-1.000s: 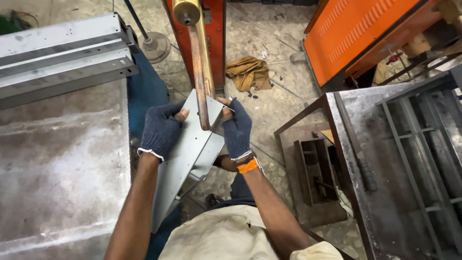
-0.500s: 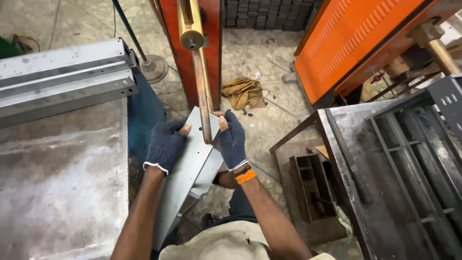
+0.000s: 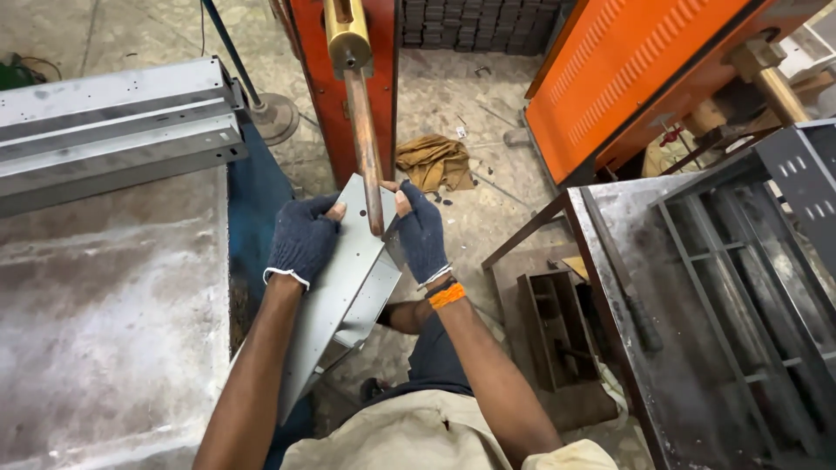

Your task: Assembling metal frames by spot welding and filing metal components.

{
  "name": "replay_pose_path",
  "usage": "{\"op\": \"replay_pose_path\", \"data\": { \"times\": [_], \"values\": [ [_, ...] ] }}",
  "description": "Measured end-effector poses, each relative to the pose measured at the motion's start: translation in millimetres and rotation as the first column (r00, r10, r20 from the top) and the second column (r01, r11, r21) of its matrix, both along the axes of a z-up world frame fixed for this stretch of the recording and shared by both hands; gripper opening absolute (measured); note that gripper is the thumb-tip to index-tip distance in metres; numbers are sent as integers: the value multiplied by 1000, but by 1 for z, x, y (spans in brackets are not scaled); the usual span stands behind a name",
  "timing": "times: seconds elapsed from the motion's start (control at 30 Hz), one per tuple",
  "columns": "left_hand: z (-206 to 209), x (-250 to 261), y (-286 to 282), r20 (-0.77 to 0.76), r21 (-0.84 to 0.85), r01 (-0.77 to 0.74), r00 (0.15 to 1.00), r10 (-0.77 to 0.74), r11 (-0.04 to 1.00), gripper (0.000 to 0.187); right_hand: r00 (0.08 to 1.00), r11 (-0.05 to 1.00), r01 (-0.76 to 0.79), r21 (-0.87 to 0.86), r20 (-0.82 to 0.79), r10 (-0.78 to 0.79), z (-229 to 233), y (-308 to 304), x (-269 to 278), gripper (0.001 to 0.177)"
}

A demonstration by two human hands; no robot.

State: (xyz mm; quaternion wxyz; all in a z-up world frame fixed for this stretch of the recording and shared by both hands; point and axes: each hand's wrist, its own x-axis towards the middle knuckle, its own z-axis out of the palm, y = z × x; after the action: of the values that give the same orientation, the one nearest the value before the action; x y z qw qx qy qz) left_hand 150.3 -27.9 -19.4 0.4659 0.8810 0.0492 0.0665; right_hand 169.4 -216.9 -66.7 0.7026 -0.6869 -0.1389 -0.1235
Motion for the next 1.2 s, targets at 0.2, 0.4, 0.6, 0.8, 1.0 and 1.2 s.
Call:
{"op": "replay_pose_path", "data": {
  "times": [0.2,0.4,0.6,0.8,1.0,1.2],
  "values": [
    [-2,-1,1,22,-38,1,1000,0,999,31,995,998,36,-41,-96,-40,-1,-6,-1,43],
    [-11,0,4,20,-57,0,1000,1,998,31,998,988,12,-155,-60,-22,-4,-18,1,42],
    [-11,2,3,70,1,-6,998,6,1000,31,984,987,-157,-37,-87,153,-3,-29,2,37],
    [-2,4,4,-4,-11,17,1000,-17,1000,31,977,980,-195,-35,-92,191,-8,-32,10,36],
    [-5,-11,8,19,-54,3,1000,-2,999,29,959,970,-243,-13,-151,239,-17,-32,1,37],
    [-5,-19,11,-11,-46,-37,999,37,998,29,939,960,-263,93,-203,277,-55,-30,6,40]
  ]
}}
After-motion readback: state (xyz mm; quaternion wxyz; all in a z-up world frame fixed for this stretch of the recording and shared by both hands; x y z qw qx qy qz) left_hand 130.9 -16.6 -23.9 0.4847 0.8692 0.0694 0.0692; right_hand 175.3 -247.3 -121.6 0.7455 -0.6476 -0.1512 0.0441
